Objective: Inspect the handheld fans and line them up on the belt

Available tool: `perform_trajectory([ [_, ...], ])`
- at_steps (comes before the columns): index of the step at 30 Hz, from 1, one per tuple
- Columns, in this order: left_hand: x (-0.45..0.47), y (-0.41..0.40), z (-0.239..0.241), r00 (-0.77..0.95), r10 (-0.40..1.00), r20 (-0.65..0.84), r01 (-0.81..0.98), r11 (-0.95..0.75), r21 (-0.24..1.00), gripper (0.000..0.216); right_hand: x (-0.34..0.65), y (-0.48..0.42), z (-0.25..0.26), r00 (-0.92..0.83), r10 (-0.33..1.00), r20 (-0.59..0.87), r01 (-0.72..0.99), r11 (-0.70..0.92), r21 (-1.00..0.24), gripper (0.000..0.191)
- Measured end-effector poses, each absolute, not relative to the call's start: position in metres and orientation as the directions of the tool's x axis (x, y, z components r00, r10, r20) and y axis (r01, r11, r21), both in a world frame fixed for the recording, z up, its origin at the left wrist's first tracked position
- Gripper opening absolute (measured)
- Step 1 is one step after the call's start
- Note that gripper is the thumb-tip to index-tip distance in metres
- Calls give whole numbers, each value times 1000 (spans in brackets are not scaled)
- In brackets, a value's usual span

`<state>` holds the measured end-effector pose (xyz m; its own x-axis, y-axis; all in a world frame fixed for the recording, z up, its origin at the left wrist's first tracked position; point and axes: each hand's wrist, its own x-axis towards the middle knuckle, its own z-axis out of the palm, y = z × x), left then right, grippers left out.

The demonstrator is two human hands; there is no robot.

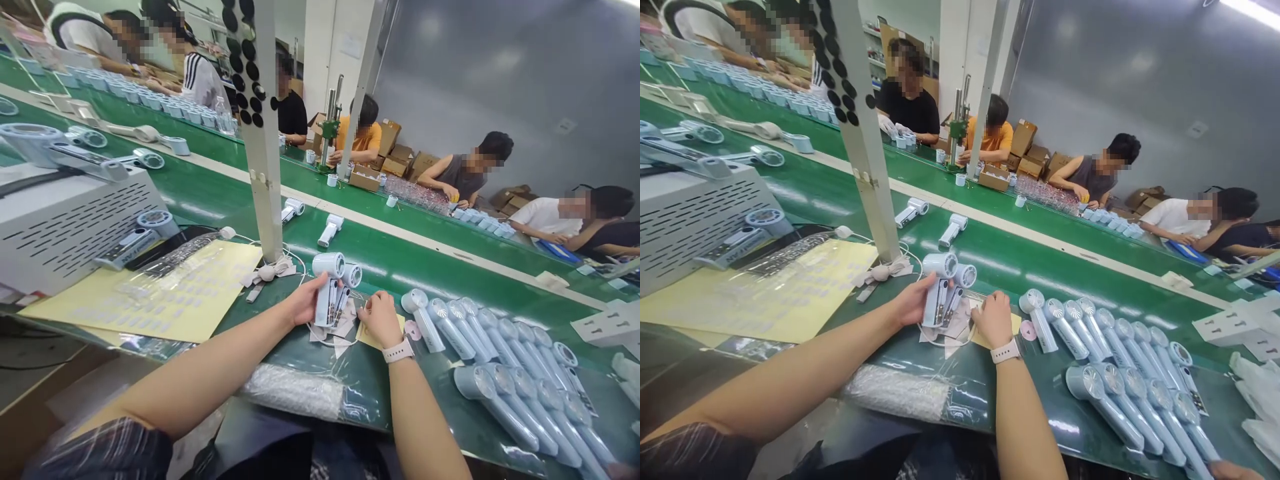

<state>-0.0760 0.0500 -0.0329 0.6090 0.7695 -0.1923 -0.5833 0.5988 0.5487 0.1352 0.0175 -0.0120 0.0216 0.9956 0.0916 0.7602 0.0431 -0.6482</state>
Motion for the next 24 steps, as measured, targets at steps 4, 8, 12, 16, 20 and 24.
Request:
perform_trajectory([
  [4, -78, 51, -38, 576, 794, -194, -593, 570, 569, 51, 125, 12, -17, -1, 996, 85, 736, 58, -675, 15],
  [8, -86, 55, -38, 498, 857, -130, -656, 471, 589, 55, 114, -3, -12, -161, 987, -29, 607, 76, -791, 5],
  [12, -88, 54, -25, 411, 911, -23, -722, 341, 602, 69, 96, -15, -8, -410, 898, -161, 238, -65, -969, 16],
  [16, -84, 50, -7, 266, 961, 81, -780, 165, 604, 73, 72, -23, -9, -349, 922, -166, 146, -121, -982, 18],
  [20, -82, 45, 6, 249, 963, 102, -787, 140, 600, 75, 61, -30, -14, -245, 968, -61, 139, -27, -990, 25],
  [24, -81, 41, 10, 200, 976, 81, -795, 113, 596, 76, 57, -35, -19, -240, 970, -23, 47, -12, -999, 32],
])
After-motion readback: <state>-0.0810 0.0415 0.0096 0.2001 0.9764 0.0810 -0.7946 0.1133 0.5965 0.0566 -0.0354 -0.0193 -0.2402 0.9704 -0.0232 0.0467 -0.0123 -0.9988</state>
